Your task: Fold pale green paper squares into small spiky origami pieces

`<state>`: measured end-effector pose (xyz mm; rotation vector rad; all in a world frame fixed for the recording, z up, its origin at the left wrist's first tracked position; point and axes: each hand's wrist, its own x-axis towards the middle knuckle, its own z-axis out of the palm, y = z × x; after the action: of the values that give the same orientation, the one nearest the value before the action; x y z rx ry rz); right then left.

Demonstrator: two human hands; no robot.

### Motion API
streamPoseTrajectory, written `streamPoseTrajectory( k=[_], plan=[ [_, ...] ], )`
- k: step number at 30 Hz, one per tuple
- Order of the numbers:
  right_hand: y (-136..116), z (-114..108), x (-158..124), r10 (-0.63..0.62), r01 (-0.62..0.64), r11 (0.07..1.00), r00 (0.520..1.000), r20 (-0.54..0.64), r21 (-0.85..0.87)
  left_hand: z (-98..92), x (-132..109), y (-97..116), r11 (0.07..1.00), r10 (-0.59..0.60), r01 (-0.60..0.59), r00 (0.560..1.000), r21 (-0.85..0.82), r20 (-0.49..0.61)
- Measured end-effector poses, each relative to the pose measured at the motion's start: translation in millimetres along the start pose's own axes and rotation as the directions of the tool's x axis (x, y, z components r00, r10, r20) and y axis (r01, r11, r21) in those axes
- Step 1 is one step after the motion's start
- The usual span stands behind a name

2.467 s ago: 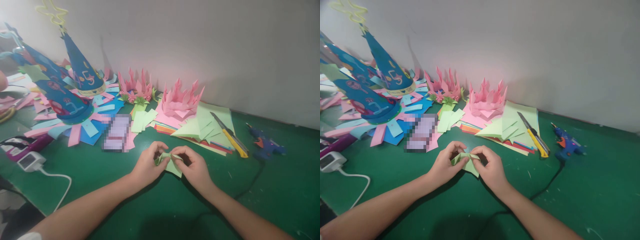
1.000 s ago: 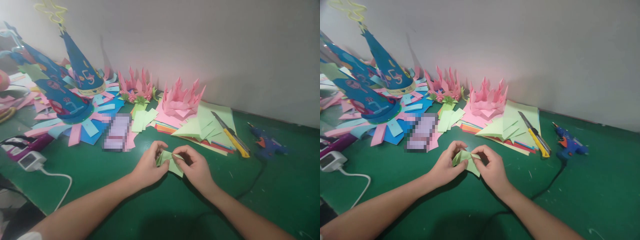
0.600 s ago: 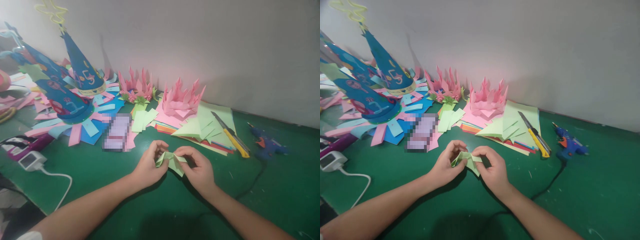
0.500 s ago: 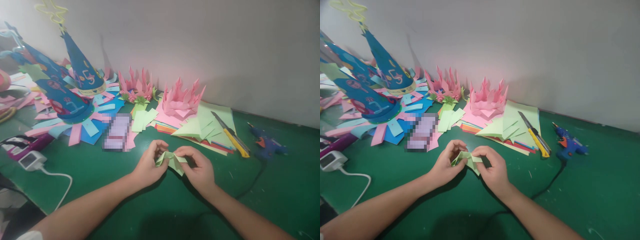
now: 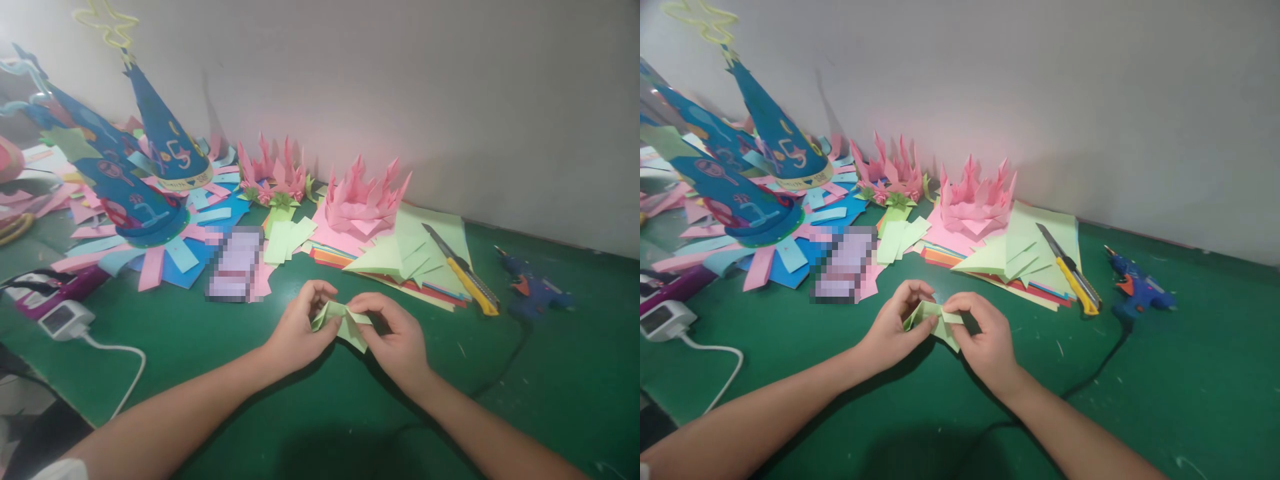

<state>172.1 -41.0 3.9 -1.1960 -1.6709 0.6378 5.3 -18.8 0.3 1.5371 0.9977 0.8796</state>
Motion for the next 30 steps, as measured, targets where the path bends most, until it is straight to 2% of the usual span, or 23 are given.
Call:
streamPoseTrajectory(
  k=[9,15,23,30],
  plan=[
    [1.4,1.3,-0.5,0.005,-0.005,1.000,1.000,-0.005,-0.027,0.2,-0.6,5.2,1.000,-0.009,0.009,1.000,0.005,0.020],
    [0.4,1.5,-1.2,-0.018,0.018,1.000,1.000,-0.008,-0.026,1.9,1.6,7.8,1.000,-0.004,0.005,0.999,0.024,-0.033],
    [-0.1,1.4,-0.7,0.009,-0.009,1.000,1.000,-0.005,-0.016,1.7,0.5,7.5,0.998,0.021,-0.019,0.999,0.065,-0.030],
    [0.6,1.4,-1.7,0.012,-0.012,1.000,1.000,0.000,-0.027,2.2,0.7,6.7,1.000,0.017,-0.017,1.000,0.024,-0.015]
  ],
)
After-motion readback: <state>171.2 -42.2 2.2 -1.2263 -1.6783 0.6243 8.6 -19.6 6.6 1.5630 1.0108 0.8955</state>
